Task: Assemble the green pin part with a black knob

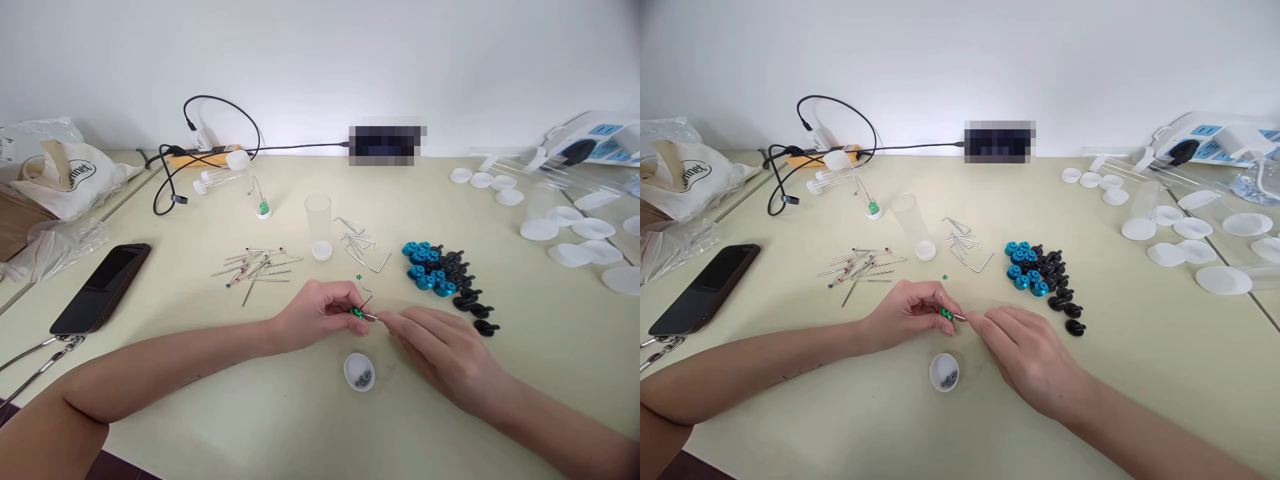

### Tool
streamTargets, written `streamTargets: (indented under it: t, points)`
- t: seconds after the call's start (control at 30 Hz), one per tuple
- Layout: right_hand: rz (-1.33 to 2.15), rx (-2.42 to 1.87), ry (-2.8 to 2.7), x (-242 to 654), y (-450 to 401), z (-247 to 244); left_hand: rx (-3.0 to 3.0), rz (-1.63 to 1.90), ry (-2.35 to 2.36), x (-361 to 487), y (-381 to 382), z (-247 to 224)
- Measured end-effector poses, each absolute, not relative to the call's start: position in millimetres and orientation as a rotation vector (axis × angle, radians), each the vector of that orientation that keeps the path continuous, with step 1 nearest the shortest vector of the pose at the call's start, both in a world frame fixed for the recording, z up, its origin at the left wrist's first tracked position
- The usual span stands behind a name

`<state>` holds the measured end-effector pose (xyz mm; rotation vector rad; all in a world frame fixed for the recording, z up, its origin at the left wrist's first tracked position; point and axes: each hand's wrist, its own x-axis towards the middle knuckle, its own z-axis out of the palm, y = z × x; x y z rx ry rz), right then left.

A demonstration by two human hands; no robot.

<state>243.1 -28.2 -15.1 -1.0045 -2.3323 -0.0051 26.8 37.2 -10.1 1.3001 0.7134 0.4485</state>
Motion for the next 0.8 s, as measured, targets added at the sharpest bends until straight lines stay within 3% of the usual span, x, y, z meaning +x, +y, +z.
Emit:
streamTargets:
  t: [0.17, 0.8]
  points:
    - [0.112, -1.052, -2.308, 244, -28, -16, 1.375, 0.504, 0.686, 24, 34, -12]
    - [0.027, -1.196, -2.223, 245, -26, -14, 1.264, 0.682, 0.787, 27, 47, -3]
